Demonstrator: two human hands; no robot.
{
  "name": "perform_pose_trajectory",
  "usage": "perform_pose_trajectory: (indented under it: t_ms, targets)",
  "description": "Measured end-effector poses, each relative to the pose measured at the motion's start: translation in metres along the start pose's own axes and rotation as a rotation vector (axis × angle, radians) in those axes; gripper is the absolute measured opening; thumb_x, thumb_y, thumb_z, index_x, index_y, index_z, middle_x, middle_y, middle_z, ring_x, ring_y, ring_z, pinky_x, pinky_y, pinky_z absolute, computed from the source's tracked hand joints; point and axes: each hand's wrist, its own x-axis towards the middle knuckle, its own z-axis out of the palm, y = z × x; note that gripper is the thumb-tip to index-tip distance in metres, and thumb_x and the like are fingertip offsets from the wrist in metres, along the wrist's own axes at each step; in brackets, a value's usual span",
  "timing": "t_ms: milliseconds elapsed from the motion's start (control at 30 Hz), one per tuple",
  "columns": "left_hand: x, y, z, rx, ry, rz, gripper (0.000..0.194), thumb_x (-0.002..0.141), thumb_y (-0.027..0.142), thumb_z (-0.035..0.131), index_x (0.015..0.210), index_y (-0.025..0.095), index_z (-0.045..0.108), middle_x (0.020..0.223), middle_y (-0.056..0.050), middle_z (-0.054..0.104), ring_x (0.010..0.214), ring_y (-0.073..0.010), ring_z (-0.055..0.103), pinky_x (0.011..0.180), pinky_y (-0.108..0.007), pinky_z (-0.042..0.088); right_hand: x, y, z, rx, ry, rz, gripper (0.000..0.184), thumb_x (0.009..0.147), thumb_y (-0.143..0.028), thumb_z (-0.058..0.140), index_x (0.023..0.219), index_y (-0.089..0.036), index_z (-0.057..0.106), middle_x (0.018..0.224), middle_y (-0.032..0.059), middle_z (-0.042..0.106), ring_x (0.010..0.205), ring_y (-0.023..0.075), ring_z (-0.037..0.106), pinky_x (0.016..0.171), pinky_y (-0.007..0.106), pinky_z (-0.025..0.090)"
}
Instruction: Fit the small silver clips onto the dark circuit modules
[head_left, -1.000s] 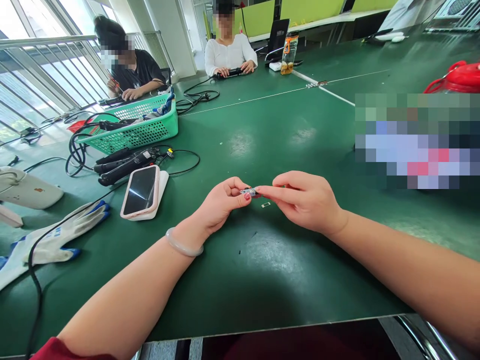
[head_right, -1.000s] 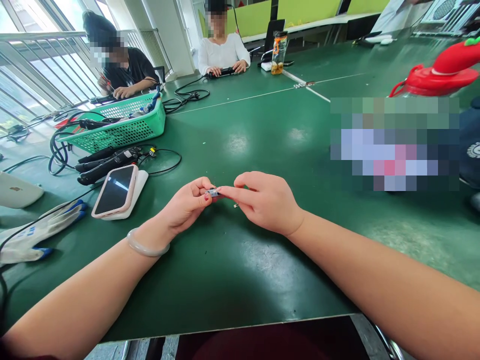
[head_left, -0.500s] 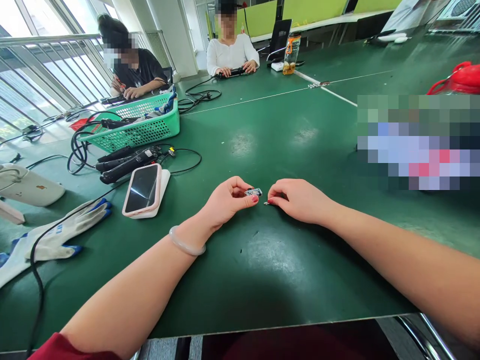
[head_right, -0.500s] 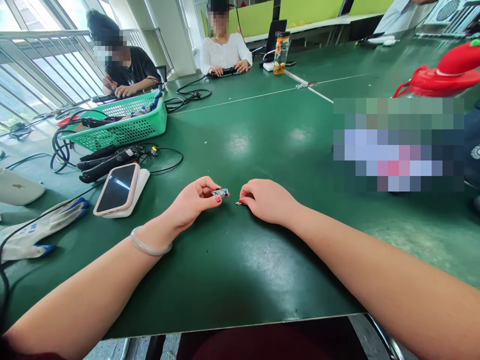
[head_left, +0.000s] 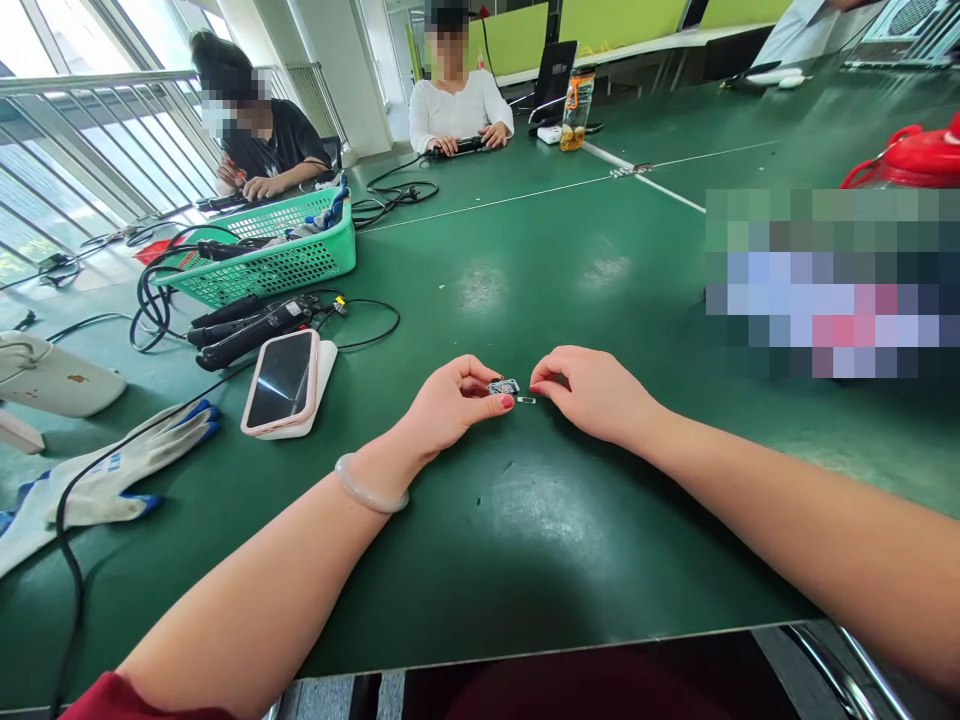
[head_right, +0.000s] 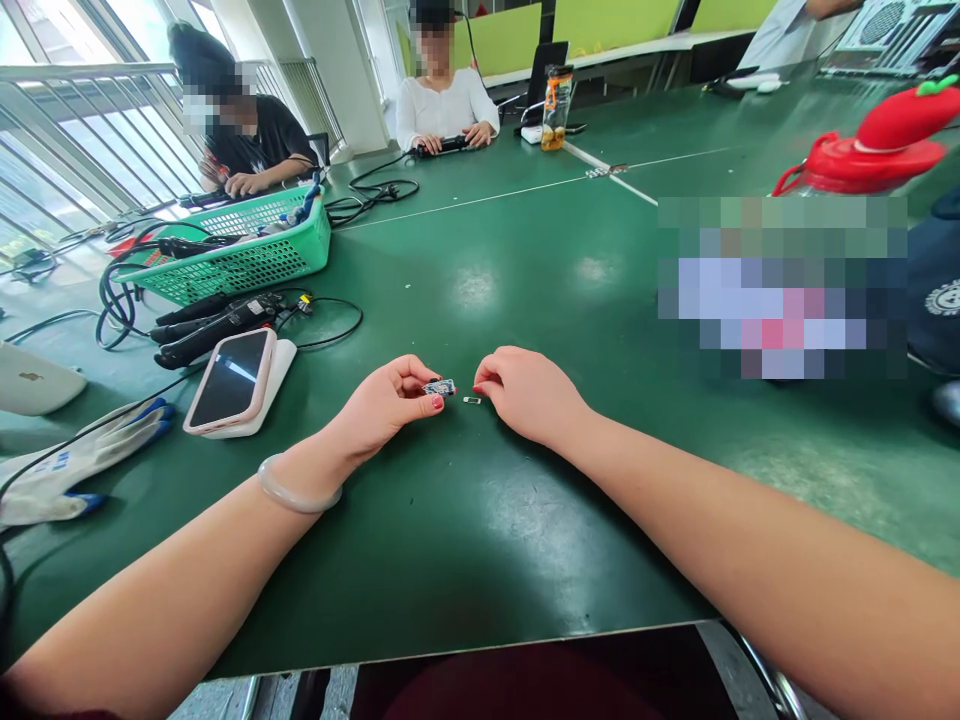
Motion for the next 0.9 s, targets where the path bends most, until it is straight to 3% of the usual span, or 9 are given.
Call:
perform_pose_trajectory:
  t_ms: [100, 333, 433, 633, 733, 900]
  targets:
    - [-0.001, 0.001, 0.001, 0.036, -0.002, -0.003, 0.029, 0.061, 0.017, 0.077, 0.079, 0.014, 0.055, 0.074, 0.0, 0.067, 0.066, -0.0087, 0.059, 0.068, -0.025, 0.044, -0.001, -0.002, -0.001, 0.012, 0.052, 0.004, 0.014, 0.084, -0.021, 0.054, 0.075, -0.02, 0.065, 0.079, 0.0016, 0.064, 0.073, 0.0149, 0.056, 0.066, 0.028, 0.042]
    - [-0.002, 0.004, 0.003, 0.083, 0.007, -0.021, 0.03, 0.06, 0.018, 0.077, 0.079, 0.014, 0.055, 0.071, 0.0, 0.066, 0.066, -0.0093, 0.058, 0.067, -0.026, 0.044, -0.004, -0.007, 0.005, -0.108, -0.101, 0.017, 0.015, 0.086, -0.024, 0.052, 0.08, -0.021, 0.066, 0.085, 0.0022, 0.064, 0.075, 0.0163, 0.058, 0.065, 0.029, 0.041]
    - [-0.002, 0.004, 0.003, 0.092, 0.004, -0.027, 0.029, 0.06, 0.018, 0.077, 0.079, 0.014, 0.054, 0.072, 0.0, 0.066, 0.065, -0.0086, 0.057, 0.066, -0.025, 0.044, -0.003, -0.005, 0.004, -0.102, -0.06, 0.026, 0.017, 0.086, -0.02, 0.05, 0.077, -0.02, 0.065, 0.084, 0.0025, 0.065, 0.075, 0.0163, 0.058, 0.066, 0.029, 0.041]
    - [-0.002, 0.002, 0.004, 0.157, -0.013, 0.009, 0.032, 0.059, 0.02, 0.078, 0.079, 0.015, 0.053, 0.071, 0.001, 0.063, 0.063, -0.0085, 0.056, 0.063, -0.025, 0.042, -0.006, -0.011, -0.002, 0.102, 0.174, -0.034, 0.012, 0.083, -0.022, 0.056, 0.075, -0.02, 0.065, 0.074, 0.001, 0.063, 0.065, 0.0138, 0.054, 0.061, 0.027, 0.04]
    - [-0.002, 0.001, 0.005, 0.183, -0.032, 0.02, 0.033, 0.058, 0.022, 0.078, 0.077, 0.015, 0.052, 0.069, 0.002, 0.062, 0.06, -0.0078, 0.054, 0.06, -0.024, 0.041, -0.01, -0.019, -0.001, 0.138, 0.142, -0.112, 0.013, 0.083, -0.02, 0.055, 0.075, -0.02, 0.065, 0.075, 0.0009, 0.063, 0.066, 0.0132, 0.054, 0.061, 0.026, 0.04]
    - [-0.002, -0.001, 0.005, 0.238, -0.035, 0.057, 0.034, 0.057, 0.026, 0.079, 0.076, 0.015, 0.053, 0.066, 0.004, 0.057, 0.058, -0.0068, 0.05, 0.057, -0.023, 0.039, -0.012, -0.024, 0.003, 0.114, 0.109, -0.125, 0.014, 0.084, -0.019, 0.053, 0.078, -0.02, 0.065, 0.08, 0.002, 0.064, 0.068, 0.0134, 0.055, 0.062, 0.026, 0.041]
